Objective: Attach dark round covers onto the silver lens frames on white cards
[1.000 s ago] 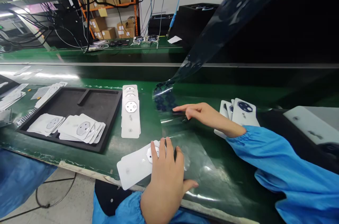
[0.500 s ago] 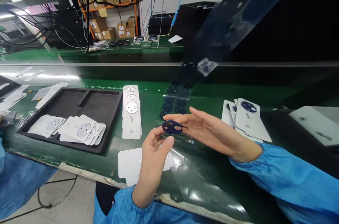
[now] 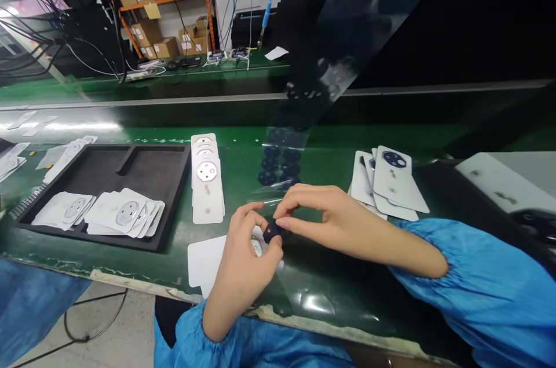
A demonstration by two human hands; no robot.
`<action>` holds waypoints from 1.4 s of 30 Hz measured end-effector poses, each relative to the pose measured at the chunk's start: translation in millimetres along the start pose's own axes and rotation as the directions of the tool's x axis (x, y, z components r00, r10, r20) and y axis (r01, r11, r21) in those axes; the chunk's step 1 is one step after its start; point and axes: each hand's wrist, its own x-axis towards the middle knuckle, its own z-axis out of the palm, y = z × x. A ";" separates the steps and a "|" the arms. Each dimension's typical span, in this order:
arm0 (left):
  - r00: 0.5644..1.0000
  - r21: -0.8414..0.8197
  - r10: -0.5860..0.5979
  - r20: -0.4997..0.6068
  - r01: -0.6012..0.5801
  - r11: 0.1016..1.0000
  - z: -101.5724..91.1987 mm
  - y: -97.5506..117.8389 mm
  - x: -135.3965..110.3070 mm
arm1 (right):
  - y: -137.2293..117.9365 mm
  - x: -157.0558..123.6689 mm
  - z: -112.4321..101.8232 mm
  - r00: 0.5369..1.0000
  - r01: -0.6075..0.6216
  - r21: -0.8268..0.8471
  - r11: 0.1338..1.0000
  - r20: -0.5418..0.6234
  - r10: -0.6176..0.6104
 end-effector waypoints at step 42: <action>0.877 0.958 -0.475 0.070 0.074 0.277 -45.0 7.0 -11.9 | 40.3 5.8 74.0 0.743 -0.641 0.528 0.557 0.247 0.622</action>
